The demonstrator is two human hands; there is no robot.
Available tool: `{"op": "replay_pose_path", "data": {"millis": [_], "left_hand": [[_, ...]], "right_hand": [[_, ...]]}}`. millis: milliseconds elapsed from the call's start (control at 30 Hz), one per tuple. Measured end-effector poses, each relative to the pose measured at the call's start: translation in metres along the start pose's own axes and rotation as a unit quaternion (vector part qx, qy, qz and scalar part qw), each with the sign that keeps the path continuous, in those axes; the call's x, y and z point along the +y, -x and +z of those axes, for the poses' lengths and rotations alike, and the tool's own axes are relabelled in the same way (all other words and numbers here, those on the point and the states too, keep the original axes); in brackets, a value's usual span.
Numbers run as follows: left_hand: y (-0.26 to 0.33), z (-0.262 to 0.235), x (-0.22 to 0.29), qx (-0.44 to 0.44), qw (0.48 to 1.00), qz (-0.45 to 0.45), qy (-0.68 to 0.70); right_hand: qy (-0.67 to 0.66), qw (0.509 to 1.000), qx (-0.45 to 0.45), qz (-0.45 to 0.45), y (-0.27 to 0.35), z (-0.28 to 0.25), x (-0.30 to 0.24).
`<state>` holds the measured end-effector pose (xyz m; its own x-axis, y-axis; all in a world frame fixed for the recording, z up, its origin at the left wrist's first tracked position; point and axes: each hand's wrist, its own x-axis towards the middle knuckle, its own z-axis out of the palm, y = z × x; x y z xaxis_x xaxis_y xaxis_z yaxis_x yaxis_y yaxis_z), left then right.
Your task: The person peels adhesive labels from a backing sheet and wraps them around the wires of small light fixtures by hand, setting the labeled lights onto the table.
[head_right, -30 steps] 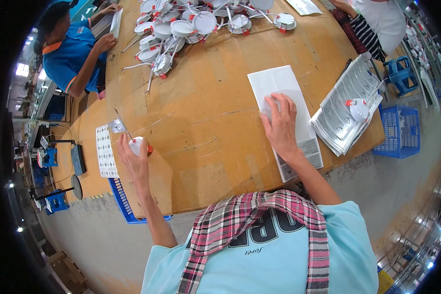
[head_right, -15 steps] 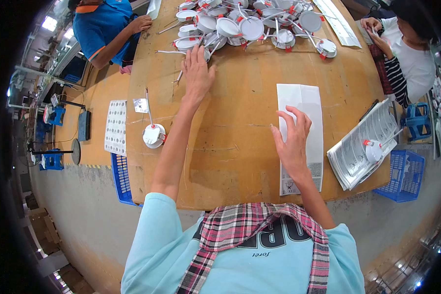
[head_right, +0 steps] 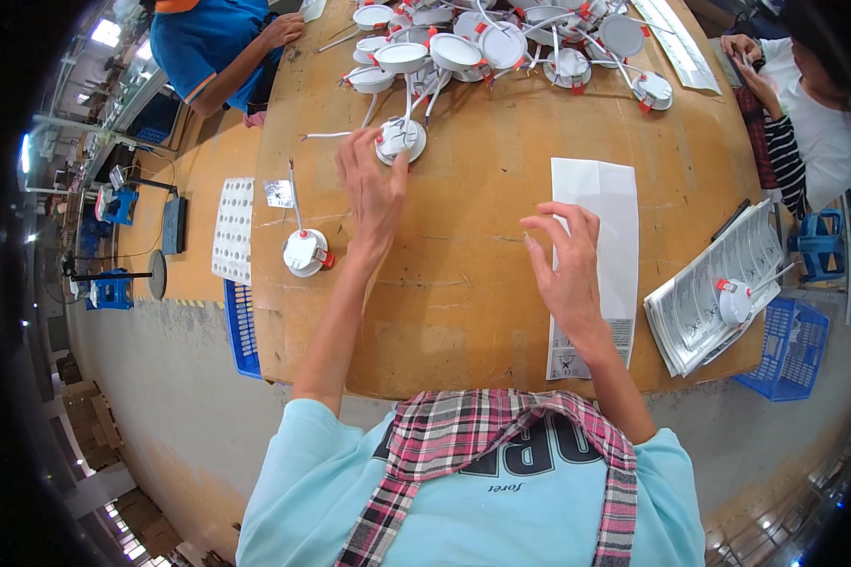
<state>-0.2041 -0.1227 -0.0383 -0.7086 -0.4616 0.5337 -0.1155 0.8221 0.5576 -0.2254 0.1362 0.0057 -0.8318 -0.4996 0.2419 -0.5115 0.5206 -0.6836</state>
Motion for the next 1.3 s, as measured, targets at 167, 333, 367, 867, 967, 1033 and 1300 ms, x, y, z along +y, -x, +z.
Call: {"op": "replay_pose_path", "data": {"millis": [167,333,367,867,967,1033,1300], "left_hand": [[-0.011,0.006,-0.008,-0.026,0.995,0.035,-0.088],[0.027,-0.03,0.012,-0.199,0.979,0.026,0.046],[0.038,-0.039,0.017,-0.201,0.978,0.023,0.049],[0.098,-0.062,0.057,-0.448,0.832,0.213,0.248],[0.1,-0.062,0.059,-0.432,0.842,0.19,0.26],[0.1,-0.057,0.057,-0.406,0.865,0.194,0.22],[0.083,-0.034,0.049,-0.39,0.871,0.181,0.235]], "right_hand": [[-0.033,0.999,-0.02,-0.033,0.002,0.007,-0.011],[-0.035,0.999,-0.018,-0.036,0.003,0.003,-0.005],[-0.042,0.998,-0.02,-0.041,0.003,0.002,-0.003],[-0.601,0.669,-0.393,0.191,-0.072,0.051,0.026],[-0.624,0.695,-0.309,0.182,-0.064,0.051,0.023],[-0.628,0.713,-0.251,0.186,-0.061,0.058,0.02],[-0.608,0.753,0.01,0.253,-0.066,0.073,0.008]]}}
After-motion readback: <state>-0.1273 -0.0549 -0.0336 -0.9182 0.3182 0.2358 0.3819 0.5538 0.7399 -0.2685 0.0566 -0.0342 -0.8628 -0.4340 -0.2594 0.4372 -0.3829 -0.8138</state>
